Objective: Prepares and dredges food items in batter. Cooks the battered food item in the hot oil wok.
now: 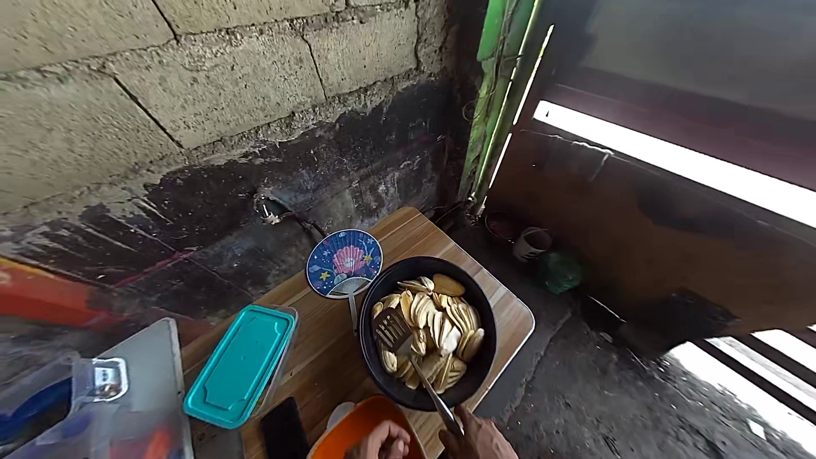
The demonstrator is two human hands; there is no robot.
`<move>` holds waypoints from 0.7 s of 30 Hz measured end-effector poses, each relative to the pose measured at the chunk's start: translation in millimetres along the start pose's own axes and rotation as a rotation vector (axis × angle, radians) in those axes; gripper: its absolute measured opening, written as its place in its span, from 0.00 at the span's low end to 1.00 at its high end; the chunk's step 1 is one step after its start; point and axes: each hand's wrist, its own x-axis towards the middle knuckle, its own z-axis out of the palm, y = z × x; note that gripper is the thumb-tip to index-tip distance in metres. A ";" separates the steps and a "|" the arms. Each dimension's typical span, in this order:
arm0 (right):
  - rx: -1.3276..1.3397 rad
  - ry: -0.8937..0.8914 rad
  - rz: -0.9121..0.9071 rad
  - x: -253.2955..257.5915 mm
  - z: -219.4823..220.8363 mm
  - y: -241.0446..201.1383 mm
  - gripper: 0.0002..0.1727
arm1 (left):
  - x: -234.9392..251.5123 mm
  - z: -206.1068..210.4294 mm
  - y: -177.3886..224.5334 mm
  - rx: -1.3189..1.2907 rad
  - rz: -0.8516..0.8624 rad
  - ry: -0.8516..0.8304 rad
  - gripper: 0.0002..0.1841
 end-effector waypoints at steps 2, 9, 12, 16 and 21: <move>-0.046 -0.035 -0.066 10.2 -16.1 6.4 0.36 | 42.9 1.8 28.7 0.075 -0.039 0.054 0.16; 0.200 -0.229 -0.309 28.4 -53.4 53.8 0.28 | 163.0 48.0 80.8 0.237 -0.482 -0.033 0.34; 0.273 -0.231 -0.349 31.5 -59.9 71.9 0.26 | 177.6 66.4 91.4 0.301 -0.575 0.077 0.38; 0.349 -0.243 -0.283 33.3 -57.4 84.1 0.27 | 188.4 75.0 99.7 0.294 -0.605 0.161 0.41; 1.012 -0.472 -0.112 47.4 24.5 122.8 0.30 | 173.6 62.0 95.2 0.190 -0.516 0.178 0.31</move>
